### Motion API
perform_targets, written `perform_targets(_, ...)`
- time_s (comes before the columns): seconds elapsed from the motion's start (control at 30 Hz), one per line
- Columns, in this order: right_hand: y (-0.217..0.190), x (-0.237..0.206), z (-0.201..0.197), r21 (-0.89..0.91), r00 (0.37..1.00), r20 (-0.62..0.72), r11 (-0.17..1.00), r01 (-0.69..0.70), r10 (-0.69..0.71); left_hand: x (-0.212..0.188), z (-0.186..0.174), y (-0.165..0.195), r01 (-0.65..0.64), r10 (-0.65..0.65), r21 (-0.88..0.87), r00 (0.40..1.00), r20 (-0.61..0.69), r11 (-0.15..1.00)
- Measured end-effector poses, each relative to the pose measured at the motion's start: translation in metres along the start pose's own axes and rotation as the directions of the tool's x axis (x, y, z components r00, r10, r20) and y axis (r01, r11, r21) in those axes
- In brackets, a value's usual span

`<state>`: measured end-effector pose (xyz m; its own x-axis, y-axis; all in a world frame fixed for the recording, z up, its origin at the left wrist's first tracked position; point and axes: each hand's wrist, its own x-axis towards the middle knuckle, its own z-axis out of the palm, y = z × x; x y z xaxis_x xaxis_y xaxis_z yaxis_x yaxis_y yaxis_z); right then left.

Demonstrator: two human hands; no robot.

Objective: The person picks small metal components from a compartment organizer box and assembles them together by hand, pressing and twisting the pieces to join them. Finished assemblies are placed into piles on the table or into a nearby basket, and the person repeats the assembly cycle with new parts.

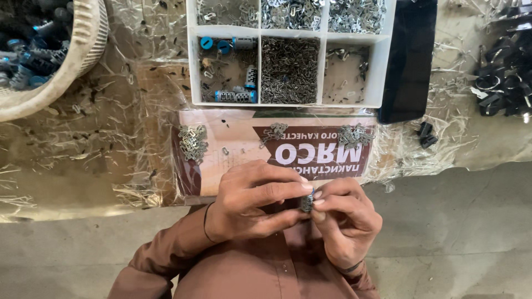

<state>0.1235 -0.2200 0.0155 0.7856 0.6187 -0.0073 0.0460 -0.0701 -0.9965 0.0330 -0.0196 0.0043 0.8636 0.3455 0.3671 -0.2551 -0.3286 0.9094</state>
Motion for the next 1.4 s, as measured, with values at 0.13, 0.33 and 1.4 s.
perform_targets(0.13,0.001,0.002,-0.002,-0.126,1.000,0.020,0.992,-0.004,0.007,0.000,-0.005,0.000,0.007,-0.008,0.043,1.000,0.027,0.999)
perform_targets(0.33,0.020,0.010,-0.014,0.492,0.971,0.100,0.838,-0.237,0.216,0.007,0.002,0.004,-0.052,0.050,0.069,0.998,0.025,0.996)
perform_targets(1.4,0.006,0.037,-0.086,-0.217,0.924,-0.240,0.944,0.246,-0.296,0.033,0.049,0.022,0.421,-0.437,-0.422,0.897,0.066,0.803)
